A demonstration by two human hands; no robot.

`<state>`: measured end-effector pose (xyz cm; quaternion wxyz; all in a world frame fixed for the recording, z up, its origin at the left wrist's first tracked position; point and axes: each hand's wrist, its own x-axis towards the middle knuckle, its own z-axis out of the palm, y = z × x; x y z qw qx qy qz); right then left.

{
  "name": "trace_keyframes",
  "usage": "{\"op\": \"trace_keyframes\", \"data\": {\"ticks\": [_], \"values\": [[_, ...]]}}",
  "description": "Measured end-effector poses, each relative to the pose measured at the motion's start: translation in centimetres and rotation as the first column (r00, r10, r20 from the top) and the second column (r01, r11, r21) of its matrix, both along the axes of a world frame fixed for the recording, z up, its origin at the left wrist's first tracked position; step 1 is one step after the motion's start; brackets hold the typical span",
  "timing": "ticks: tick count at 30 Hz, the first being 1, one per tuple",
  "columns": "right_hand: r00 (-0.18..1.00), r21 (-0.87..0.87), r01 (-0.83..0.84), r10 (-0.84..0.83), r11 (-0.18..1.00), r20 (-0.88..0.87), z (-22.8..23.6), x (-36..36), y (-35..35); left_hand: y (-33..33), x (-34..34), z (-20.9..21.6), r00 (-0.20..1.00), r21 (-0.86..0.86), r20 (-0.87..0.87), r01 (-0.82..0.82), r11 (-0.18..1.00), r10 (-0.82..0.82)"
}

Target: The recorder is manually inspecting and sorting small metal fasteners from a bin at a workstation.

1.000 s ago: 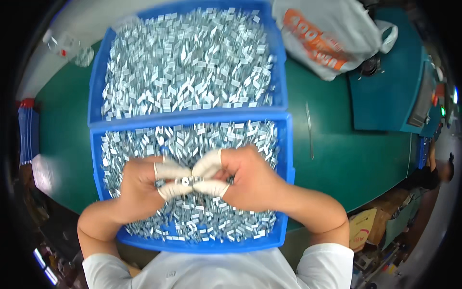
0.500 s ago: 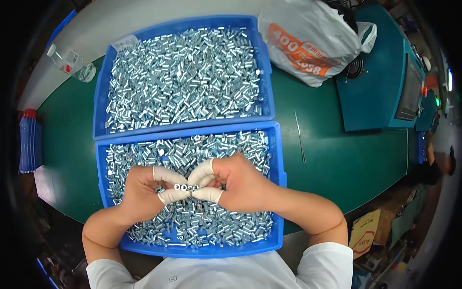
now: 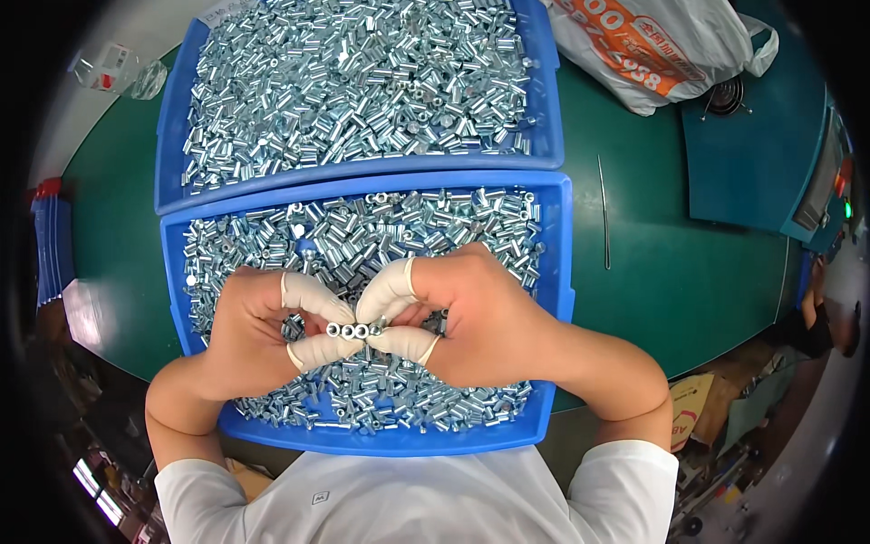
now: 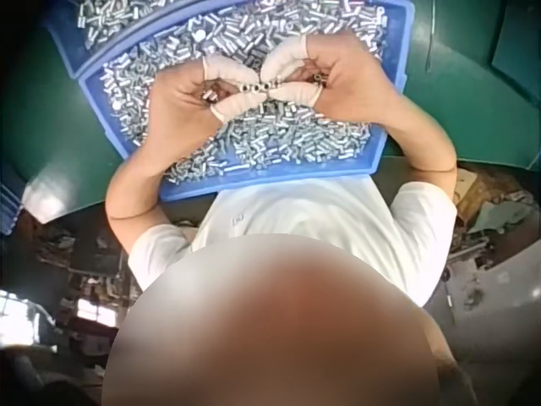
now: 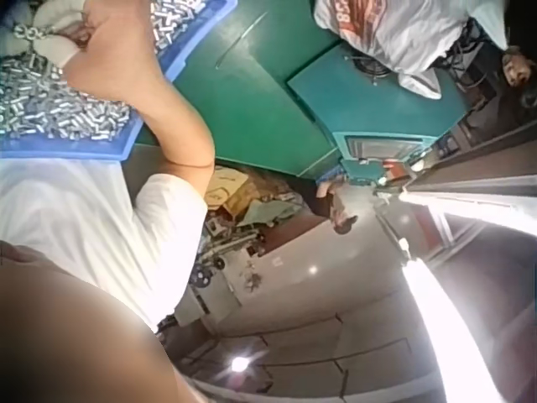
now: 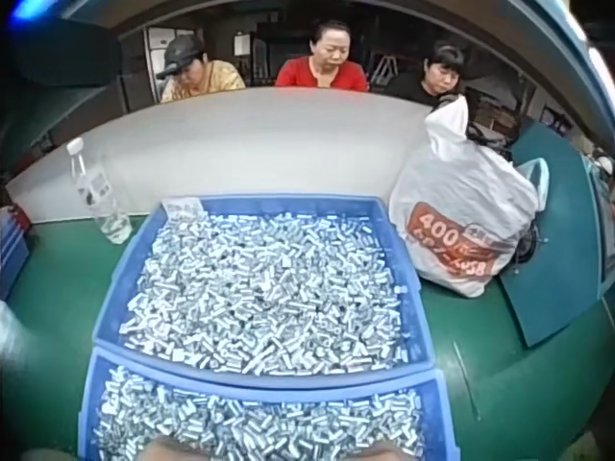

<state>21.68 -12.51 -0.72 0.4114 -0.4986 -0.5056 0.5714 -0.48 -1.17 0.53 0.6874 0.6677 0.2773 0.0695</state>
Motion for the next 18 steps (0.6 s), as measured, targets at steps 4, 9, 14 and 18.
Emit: {"op": "trace_keyframes", "data": {"ticks": [4, 9, 14, 18], "values": [[0.998, 0.021, -0.017, 0.016, 1.0, 0.056, 0.03, 0.08, 0.02, 0.0, 0.03, 0.06, 0.999, 0.213, 0.021, 0.043, 0.976, -0.048], [1.0, -0.024, -0.021, 0.021, 0.999, 0.009, -0.2, 0.25, 0.15, -0.11, -0.06, -0.5, 0.994, 0.299, 0.106, 0.009, 0.954, -0.043], [0.999, -0.022, -0.017, 0.017, 1.0, -0.028, -0.03, 0.44, -0.01, -0.05, -0.07, -0.17, 0.99, 0.311, 0.117, 0.044, 0.949, -0.084], [0.999, -0.015, -0.048, 0.048, 0.999, -0.007, 0.04, 0.51, 0.09, -0.32, -0.08, -0.13, 0.991, 0.276, 0.114, 0.03, 0.961, -0.064]]}}
